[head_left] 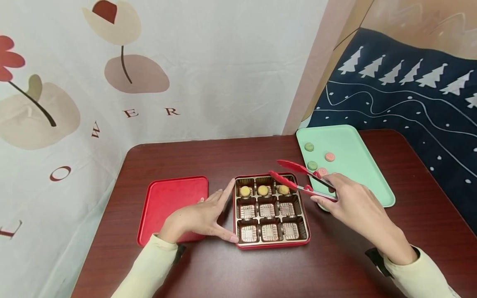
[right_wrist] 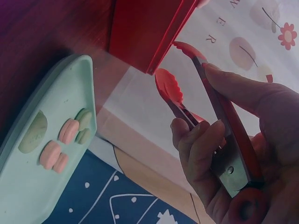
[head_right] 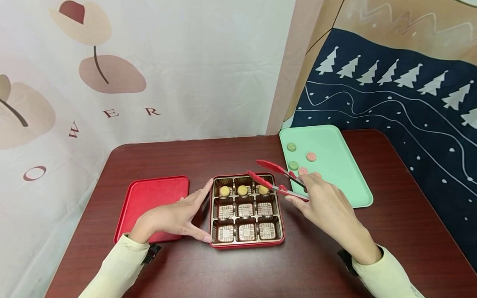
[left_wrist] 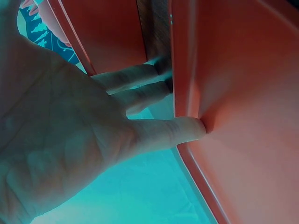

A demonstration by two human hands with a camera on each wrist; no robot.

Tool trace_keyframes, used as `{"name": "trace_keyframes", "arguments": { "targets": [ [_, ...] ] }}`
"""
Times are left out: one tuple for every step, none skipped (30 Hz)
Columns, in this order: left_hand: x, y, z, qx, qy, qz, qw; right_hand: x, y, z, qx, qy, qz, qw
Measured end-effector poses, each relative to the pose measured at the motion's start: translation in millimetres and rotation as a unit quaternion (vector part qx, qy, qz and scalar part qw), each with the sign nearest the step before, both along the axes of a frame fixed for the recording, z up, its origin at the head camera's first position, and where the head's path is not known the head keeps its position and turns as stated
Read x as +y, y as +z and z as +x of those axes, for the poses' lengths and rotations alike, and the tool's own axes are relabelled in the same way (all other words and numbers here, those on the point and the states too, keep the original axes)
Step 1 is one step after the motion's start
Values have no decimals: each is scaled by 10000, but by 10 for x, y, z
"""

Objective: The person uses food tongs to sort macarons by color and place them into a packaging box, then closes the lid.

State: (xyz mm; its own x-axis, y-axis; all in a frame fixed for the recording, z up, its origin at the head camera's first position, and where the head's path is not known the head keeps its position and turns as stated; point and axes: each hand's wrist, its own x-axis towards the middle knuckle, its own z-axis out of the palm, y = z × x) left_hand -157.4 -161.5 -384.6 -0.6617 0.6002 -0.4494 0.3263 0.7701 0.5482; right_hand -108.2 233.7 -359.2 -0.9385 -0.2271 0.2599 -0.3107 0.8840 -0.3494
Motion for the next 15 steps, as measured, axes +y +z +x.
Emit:
{"name": "trace_keyframes", "arguments": {
  "targets": [
    [-1, -3, 2, -10, 2, -2, 10000, 5, -2, 0, 23, -10, -4, 10000],
    [-2, -6, 2, -9, -4, 1, 10000, 11, -5, 1, 70, -13, -10, 10000],
    [-4, -9, 2, -9, -15, -3, 10000, 18, -7, 2, 109, -11, -17, 9999],
    [-6, -11, 2, -1, -26, -10, 10000, 25, -8, 5, 149, -14, -20, 9999],
    [-7, -12, 1, 0, -35, -20, 10000, 33, -9, 6, 182, -15, -20, 9998],
    [-7, -13, 0, -13, -34, -27, 10000, 42, -8, 8, 196, -20, -23, 9998],
    [-6, -11, -2, -24, -32, -31, 10000, 52, -9, 9, 196, -28, -28, 9998],
    [-5, -9, -3, -30, -30, -40, 10000, 63, -10, 9, 196, -32, -30, 9998],
    [-4, -7, -5, -43, -28, -49, 10000, 74, -11, 9, 185, -41, -34, 9998],
    [-2, -4, -7, -52, -26, -58, 10000, 84, -11, 8, 175, -50, -30, 9998],
    [-1, -1, -8, -66, -26, -64, 10000, 95, -12, 7, 159, -64, -27, 9999],
    [1, 3, -9, -75, -31, -66, 9999, 106, -11, 6, 149, -82, -21, 9999],
    [2, 7, -9, -77, -37, -68, 9999, 118, -13, 4, 146, -96, -16, 9998],
    [3, 11, -9, -81, -39, -73, 9999, 128, -14, 3, 141, -111, -15, 9998],
    [4, 15, -8, -83, -44, -74, 9999, 139, -15, 2, 155, -129, -12, 9998]
  ]
}}
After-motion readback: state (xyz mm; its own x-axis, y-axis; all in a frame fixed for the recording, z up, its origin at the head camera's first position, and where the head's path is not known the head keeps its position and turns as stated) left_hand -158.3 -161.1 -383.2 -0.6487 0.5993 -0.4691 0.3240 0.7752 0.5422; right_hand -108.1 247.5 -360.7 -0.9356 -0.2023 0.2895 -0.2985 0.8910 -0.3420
